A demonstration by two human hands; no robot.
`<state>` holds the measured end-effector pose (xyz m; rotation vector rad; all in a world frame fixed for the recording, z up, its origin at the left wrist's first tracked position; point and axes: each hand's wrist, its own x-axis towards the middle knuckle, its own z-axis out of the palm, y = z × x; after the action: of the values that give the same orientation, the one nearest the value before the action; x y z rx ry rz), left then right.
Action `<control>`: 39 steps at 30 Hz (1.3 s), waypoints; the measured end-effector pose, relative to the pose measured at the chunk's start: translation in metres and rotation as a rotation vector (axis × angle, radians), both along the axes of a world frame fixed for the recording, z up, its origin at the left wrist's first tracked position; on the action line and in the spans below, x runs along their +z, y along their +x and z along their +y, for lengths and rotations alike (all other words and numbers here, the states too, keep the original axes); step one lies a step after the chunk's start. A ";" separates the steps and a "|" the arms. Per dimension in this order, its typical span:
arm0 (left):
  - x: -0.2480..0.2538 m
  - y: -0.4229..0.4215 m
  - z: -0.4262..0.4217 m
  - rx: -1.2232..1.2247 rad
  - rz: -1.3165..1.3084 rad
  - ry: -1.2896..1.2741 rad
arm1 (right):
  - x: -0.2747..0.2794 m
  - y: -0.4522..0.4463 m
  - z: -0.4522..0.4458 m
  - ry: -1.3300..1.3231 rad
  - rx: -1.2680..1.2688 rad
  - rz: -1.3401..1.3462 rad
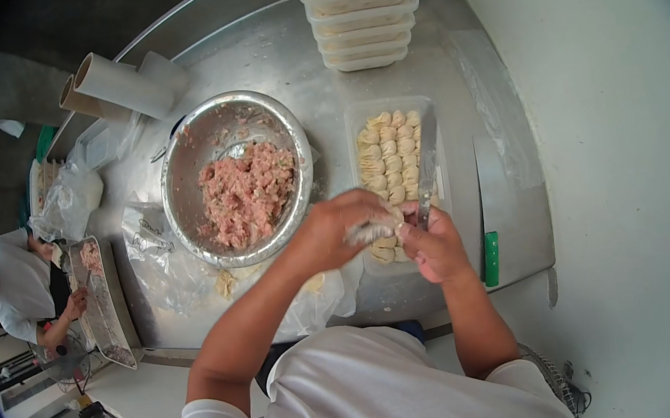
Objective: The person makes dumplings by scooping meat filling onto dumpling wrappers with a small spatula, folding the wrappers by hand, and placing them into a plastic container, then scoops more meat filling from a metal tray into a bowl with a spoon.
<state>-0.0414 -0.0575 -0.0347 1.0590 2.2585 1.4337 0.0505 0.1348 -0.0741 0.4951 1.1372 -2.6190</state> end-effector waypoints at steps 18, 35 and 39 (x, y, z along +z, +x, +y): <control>-0.073 -0.117 0.073 0.143 0.503 -0.801 | -0.067 -0.009 0.051 1.338 -0.299 0.093; -0.012 0.048 -0.091 0.446 0.211 -0.226 | -0.043 0.009 0.050 1.398 -0.366 0.151; -0.035 0.121 -0.170 0.808 -0.024 -0.161 | -0.002 0.014 0.022 1.373 -0.203 0.264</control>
<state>0.0794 -0.2280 -0.0694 0.0414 2.8722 1.4391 0.0645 0.1569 -0.0758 0.4622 2.9890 -1.6260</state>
